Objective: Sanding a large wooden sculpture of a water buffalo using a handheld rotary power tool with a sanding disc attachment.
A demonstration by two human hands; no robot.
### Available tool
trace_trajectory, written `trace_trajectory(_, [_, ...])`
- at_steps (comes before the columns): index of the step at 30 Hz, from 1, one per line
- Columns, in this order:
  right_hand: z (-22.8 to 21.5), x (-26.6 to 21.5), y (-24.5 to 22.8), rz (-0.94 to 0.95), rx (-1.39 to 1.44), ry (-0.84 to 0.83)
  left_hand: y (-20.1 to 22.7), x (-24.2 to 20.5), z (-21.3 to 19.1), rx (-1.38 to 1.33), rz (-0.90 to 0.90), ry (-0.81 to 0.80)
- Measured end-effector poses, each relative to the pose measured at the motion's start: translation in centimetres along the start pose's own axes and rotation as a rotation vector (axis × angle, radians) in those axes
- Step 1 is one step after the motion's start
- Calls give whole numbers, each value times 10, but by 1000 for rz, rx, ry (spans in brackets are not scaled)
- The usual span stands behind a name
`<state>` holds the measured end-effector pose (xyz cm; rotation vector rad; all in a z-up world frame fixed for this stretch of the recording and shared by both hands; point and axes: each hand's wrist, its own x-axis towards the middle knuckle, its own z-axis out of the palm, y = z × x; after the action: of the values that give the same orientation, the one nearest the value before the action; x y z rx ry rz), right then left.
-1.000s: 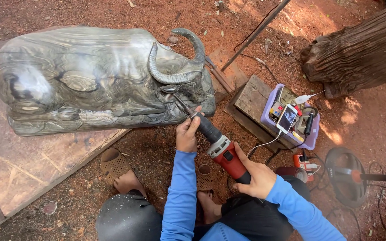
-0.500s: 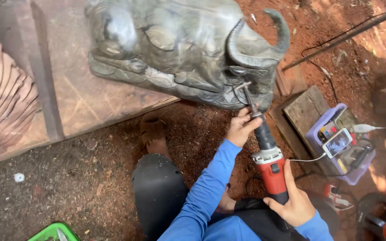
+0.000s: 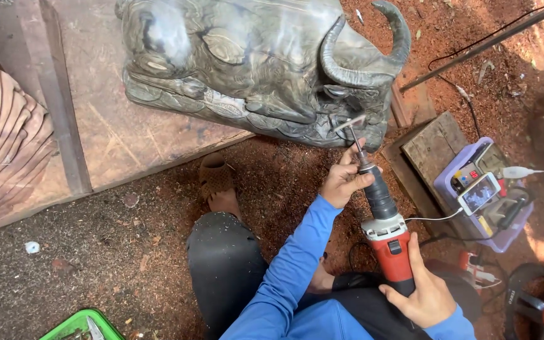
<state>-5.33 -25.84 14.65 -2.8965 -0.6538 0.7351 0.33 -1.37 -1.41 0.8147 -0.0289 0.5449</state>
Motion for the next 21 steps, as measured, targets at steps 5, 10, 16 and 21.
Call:
trace_trajectory(5, [1, 0, 3, 8, -22, -17, 9, 1, 6, 28, 1, 12])
trace_trajectory(10, [2, -6, 9, -15, 1, 26, 7, -1, 12, 60, 18, 1])
trace_trajectory(16, [-5, -7, 1, -71, 47, -5, 14, -2, 12, -46, -91, 9])
trace_trajectory(21, [-21, 1, -23, -49, 55, -60, 22, 2, 12, -59, -61, 36])
